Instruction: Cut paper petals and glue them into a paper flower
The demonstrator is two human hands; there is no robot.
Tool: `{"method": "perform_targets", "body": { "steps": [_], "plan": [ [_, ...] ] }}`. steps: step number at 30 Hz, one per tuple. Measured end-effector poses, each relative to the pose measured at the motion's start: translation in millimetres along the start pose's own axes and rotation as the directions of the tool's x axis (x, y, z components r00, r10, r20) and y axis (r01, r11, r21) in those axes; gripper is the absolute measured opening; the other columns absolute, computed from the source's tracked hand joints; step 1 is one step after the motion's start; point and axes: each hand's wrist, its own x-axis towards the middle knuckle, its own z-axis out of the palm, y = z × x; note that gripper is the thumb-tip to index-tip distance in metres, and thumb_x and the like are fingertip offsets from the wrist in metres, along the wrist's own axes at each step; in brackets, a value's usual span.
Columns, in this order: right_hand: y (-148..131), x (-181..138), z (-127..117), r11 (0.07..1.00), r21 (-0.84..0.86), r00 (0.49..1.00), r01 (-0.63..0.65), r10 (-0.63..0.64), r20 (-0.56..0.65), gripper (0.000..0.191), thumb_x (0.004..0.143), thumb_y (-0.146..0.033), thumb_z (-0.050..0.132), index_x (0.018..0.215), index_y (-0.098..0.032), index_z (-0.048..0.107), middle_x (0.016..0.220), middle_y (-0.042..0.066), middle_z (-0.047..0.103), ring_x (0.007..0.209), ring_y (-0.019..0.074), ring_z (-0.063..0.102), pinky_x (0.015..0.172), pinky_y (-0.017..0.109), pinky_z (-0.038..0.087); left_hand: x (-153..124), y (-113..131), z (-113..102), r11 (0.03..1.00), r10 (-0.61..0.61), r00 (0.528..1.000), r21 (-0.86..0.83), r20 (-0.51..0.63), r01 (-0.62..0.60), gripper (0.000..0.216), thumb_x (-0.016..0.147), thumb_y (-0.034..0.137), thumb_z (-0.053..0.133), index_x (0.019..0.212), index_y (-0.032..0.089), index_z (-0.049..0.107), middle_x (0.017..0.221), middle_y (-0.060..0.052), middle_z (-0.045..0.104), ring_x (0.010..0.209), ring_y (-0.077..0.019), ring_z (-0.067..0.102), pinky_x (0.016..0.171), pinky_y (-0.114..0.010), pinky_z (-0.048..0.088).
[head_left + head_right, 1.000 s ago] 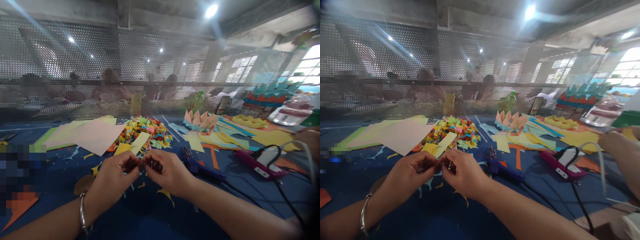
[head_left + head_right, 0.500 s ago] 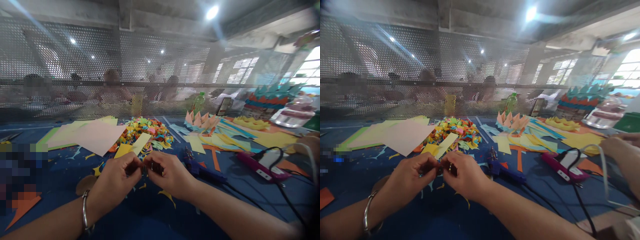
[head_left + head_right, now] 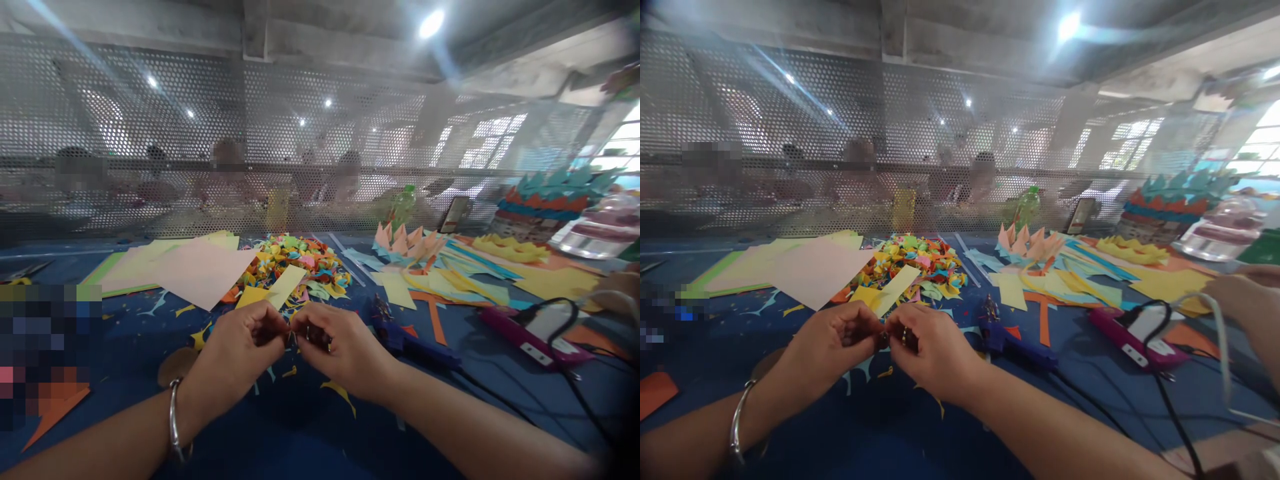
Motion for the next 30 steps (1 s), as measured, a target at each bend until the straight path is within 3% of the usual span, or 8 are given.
{"method": "perform_targets", "body": {
  "steps": [5, 10, 14, 19, 24, 30],
  "plan": [
    [1, 0, 0, 1.0, 0.008, 1.0, -0.003, 0.003, -0.027, 0.009, 0.078, -0.01, 0.05, 0.081, -0.017, 0.055, 0.07, -0.001, 0.053, 0.058, 0.0101, 0.047, 0.055, 0.022, 0.038, 1, 4, 0, 0.989, -0.08, 0.997, -0.127, 0.007, 0.081, 0.006, 0.072, 0.021, 0.061, 0.077, 0.018, 0.058, 0.07, 0.001, 0.062, 0.066, -0.0125, 0.058, 0.064, -0.025, 0.046],
    [1, 0, -1, 0.999, 0.034, 1.0, -0.01, 0.011, -0.018, 0.011, 0.079, -0.01, 0.049, 0.084, -0.017, 0.057, 0.072, 0.0, 0.055, 0.058, 0.0102, 0.048, 0.055, 0.022, 0.039, 0, 8, 0, 0.897, -0.213, 0.977, -0.393, 0.015, 0.202, 0.013, 0.071, 0.022, 0.066, 0.078, 0.017, 0.057, 0.073, 0.002, 0.061, 0.069, -0.0108, 0.058, 0.069, -0.024, 0.046],
    [-1, 0, -2, 1.0, 0.031, 1.0, 0.002, -0.002, -0.013, 0.011, 0.077, -0.009, 0.05, 0.083, -0.017, 0.057, 0.072, 0.0, 0.055, 0.058, 0.01, 0.048, 0.056, 0.022, 0.039, 2, 5, -2, 0.845, -0.24, 0.97, -0.482, 0.044, 0.231, 0.017, 0.07, 0.023, 0.069, 0.078, 0.017, 0.055, 0.074, 0.001, 0.062, 0.071, -0.0117, 0.06, 0.071, -0.026, 0.046],
    [-1, -2, -2, 0.999, 0.046, 1.0, 0.015, -0.015, 0.009, 0.012, 0.079, -0.012, 0.05, 0.087, -0.018, 0.058, 0.073, -0.001, 0.057, 0.059, 0.01, 0.048, 0.056, 0.022, 0.039, 4, 1, -4, 0.828, -0.252, 0.962, -0.492, 0.104, 0.27, 0.017, 0.069, 0.022, 0.07, 0.075, 0.016, 0.055, 0.07, 0.002, 0.062, 0.067, -0.0106, 0.058, 0.068, -0.025, 0.045],
    [0, -3, -1, 0.996, 0.083, 0.993, 0.016, -0.025, 0.112, 0.027, 0.08, -0.011, 0.05, 0.104, -0.021, 0.057, 0.08, 0.0, 0.058, 0.06, 0.01, 0.049, 0.059, 0.023, 0.04, 6, 5, -9, 0.835, -0.285, 0.932, -0.419, 0.224, 0.356, 0.014, 0.07, 0.02, 0.067, 0.076, 0.014, 0.056, 0.067, 0.0, 0.061, 0.062, -0.0099, 0.056, 0.062, -0.023, 0.042],
    [-4, -4, -4, 0.995, 0.094, 0.985, -0.027, 0.01, 0.174, 0.024, 0.075, -0.007, 0.052, 0.095, -0.019, 0.057, 0.071, -0.004, 0.054, 0.058, 0.0095, 0.047, 0.055, 0.021, 0.038, 6, 12, -14, 0.837, -0.308, 0.905, -0.369, 0.294, 0.405, 0.016, 0.073, 0.028, 0.064, 0.076, 0.014, 0.057, 0.069, 0.0, 0.06, 0.06, -0.0098, 0.054, 0.06, -0.024, 0.04]
  ]
}}
